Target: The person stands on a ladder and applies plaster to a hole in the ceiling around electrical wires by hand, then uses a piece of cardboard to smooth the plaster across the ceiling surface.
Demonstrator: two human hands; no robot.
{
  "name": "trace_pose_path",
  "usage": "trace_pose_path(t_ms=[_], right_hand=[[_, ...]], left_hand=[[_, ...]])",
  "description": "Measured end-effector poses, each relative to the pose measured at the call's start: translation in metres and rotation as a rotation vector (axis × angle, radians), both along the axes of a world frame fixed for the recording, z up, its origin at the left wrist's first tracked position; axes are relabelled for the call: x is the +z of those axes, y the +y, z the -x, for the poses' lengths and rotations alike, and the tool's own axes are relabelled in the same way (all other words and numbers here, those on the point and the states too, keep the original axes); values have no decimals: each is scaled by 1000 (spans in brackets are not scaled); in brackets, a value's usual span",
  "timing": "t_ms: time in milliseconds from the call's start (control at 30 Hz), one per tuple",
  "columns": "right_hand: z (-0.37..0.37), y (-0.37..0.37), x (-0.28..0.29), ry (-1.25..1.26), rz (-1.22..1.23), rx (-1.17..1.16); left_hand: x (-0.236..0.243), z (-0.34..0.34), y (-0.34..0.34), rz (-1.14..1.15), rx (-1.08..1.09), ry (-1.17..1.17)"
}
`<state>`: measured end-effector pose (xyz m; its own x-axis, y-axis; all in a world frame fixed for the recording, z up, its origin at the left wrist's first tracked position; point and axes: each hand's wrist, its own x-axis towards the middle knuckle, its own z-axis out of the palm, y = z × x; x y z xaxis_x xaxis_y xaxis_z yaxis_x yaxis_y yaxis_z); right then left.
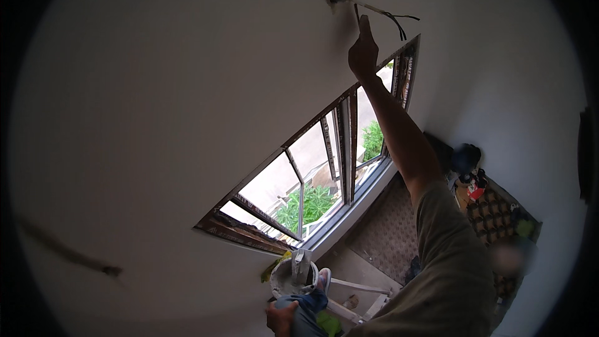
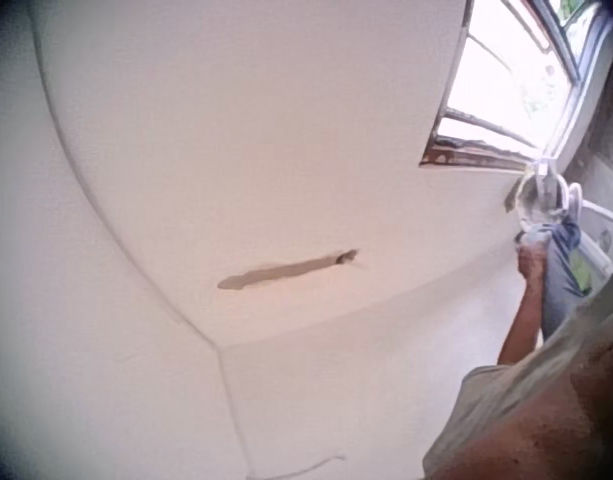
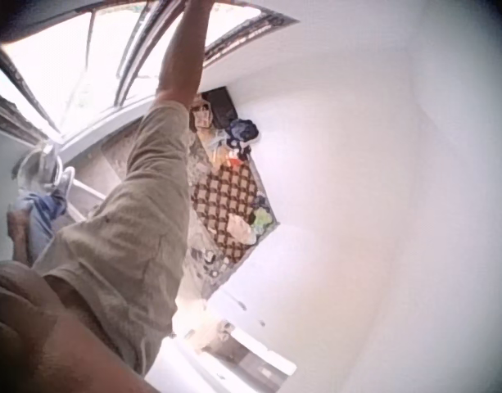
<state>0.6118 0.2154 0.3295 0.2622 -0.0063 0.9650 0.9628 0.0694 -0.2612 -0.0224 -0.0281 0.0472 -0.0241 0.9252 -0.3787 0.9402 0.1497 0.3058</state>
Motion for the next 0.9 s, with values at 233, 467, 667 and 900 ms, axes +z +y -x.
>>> trace_pose_path(t_ms=[233, 467, 667, 900], right_hand=[[74, 36, 34, 176, 20, 24], [50, -5, 124, 3, -310, -37], [-5, -13, 185, 161, 100, -154], [82, 43, 134, -138, 89, -107]], left_hand=[[-8, 5, 0, -16, -44, 42], [-19, 3, 2, 7, -5, 34], [-33, 9, 4, 26, 3, 27], [-46, 18, 5, 42, 39, 36]])
